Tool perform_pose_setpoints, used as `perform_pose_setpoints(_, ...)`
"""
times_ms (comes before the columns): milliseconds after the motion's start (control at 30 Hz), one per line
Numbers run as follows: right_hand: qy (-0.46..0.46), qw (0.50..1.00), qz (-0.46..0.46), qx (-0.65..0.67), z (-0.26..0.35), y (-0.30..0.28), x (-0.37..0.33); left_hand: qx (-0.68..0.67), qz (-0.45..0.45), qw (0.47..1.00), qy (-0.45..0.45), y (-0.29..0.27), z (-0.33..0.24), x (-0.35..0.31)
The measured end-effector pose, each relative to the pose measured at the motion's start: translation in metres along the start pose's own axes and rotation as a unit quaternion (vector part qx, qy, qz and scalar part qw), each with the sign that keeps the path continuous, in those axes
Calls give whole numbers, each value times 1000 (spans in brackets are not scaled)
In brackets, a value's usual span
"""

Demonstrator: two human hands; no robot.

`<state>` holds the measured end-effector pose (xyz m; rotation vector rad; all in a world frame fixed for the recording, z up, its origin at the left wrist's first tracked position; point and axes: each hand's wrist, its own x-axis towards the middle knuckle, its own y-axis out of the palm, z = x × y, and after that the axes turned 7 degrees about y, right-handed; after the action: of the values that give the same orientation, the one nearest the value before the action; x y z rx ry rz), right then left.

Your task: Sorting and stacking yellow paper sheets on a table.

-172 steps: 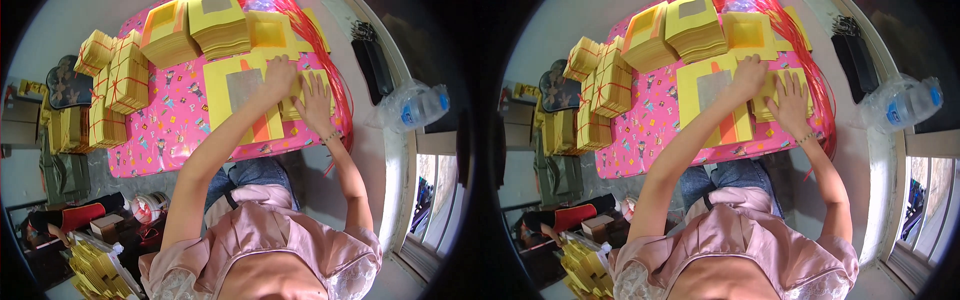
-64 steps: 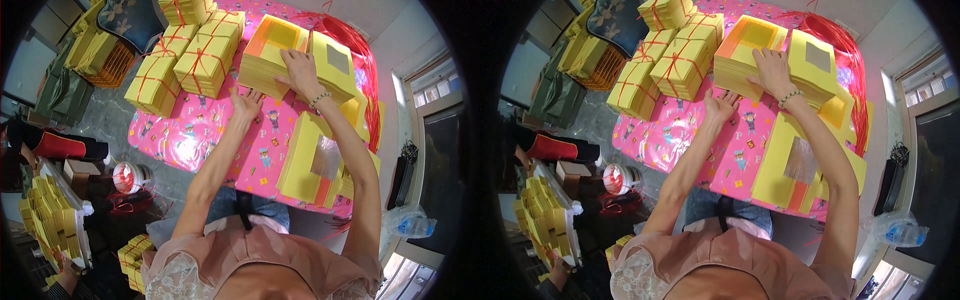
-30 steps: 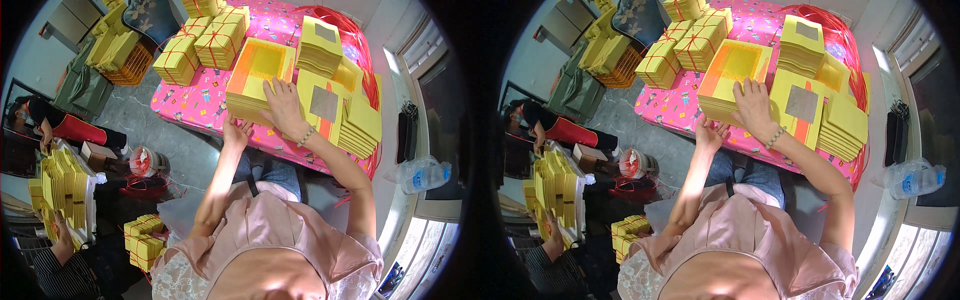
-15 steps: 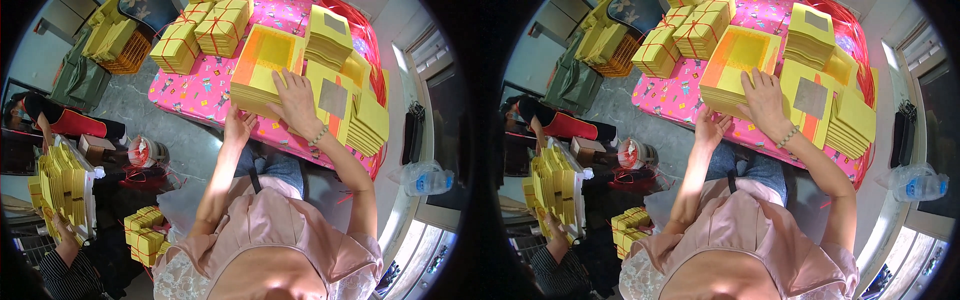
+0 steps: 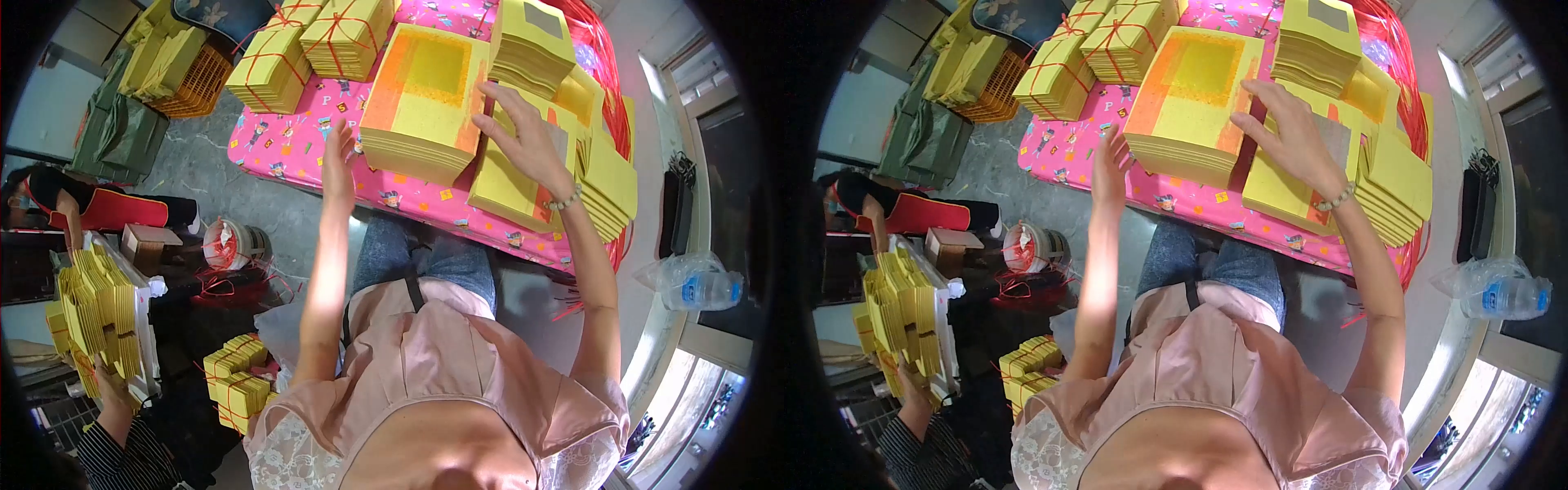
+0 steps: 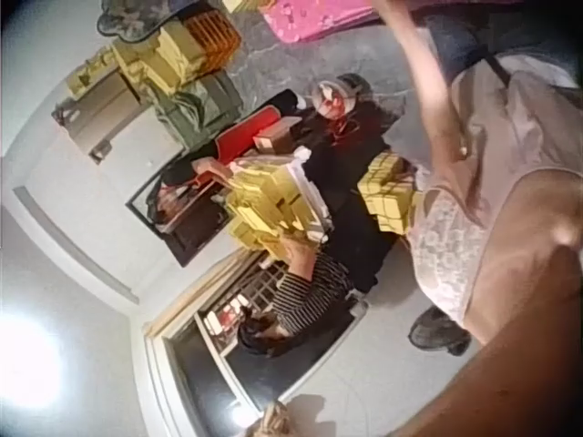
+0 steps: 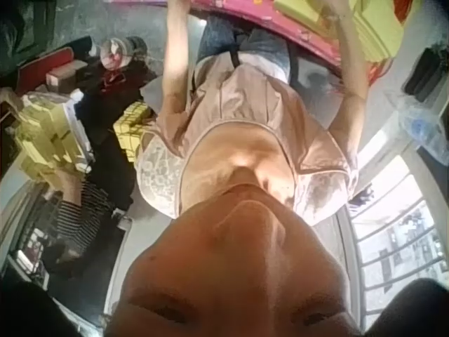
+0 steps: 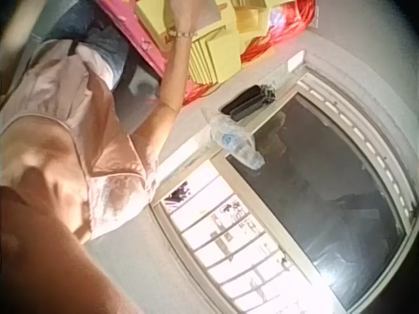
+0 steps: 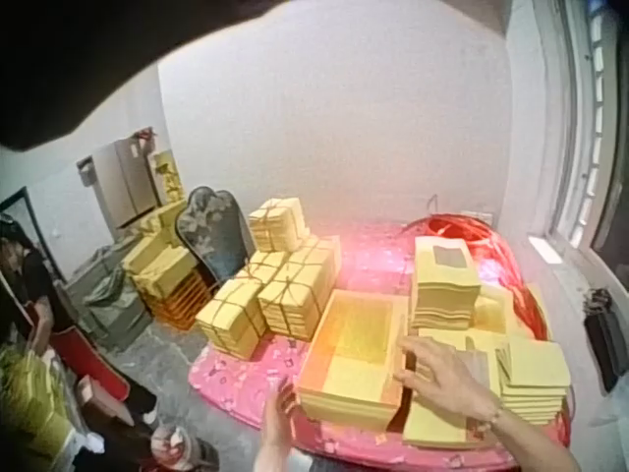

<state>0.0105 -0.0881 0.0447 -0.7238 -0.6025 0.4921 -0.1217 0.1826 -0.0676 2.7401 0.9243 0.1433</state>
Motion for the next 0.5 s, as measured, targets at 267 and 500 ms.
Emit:
perform_pose_setpoints(267,-26,995,47,-89,3,17,-11,-164,146,953,-210,15,7,66)
perform_pose_setpoints(500,17,996,47,-71,8,20,-19,-57,152,973,-161,29,8,55)
